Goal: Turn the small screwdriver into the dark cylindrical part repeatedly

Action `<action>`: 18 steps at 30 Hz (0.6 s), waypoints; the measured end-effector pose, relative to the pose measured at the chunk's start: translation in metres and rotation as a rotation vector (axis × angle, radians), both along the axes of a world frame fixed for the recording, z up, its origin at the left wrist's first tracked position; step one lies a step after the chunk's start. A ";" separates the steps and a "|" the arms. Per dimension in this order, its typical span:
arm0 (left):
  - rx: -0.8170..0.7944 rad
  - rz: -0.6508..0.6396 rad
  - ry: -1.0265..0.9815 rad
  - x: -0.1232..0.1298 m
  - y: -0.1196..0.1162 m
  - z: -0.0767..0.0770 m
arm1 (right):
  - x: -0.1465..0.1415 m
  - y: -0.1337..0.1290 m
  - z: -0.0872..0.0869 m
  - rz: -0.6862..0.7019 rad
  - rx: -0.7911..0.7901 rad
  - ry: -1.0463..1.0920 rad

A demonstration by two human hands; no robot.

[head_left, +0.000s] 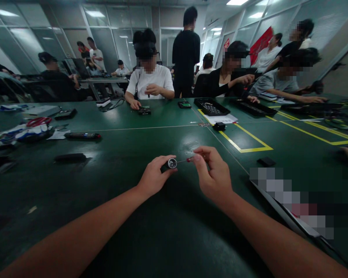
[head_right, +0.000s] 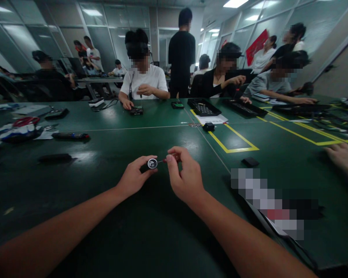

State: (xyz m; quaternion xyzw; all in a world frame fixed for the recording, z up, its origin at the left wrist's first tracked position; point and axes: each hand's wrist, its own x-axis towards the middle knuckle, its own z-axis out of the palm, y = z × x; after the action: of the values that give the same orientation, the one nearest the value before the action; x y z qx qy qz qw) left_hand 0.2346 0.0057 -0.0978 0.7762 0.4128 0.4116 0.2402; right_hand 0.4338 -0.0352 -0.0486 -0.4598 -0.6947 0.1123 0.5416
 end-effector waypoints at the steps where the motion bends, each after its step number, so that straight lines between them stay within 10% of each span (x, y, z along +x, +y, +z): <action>1: -0.002 0.005 -0.006 0.000 0.000 0.000 | 0.000 0.000 0.000 -0.005 0.005 -0.008; 18: -0.011 -0.002 0.023 0.001 -0.002 0.004 | -0.003 0.000 -0.002 0.005 -0.074 0.005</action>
State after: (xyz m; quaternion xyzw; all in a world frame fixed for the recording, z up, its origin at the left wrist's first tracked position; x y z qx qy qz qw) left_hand 0.2352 0.0033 -0.0940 0.7799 0.4172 0.3999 0.2402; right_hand 0.4310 -0.0349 -0.0506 -0.4772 -0.6901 0.1404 0.5257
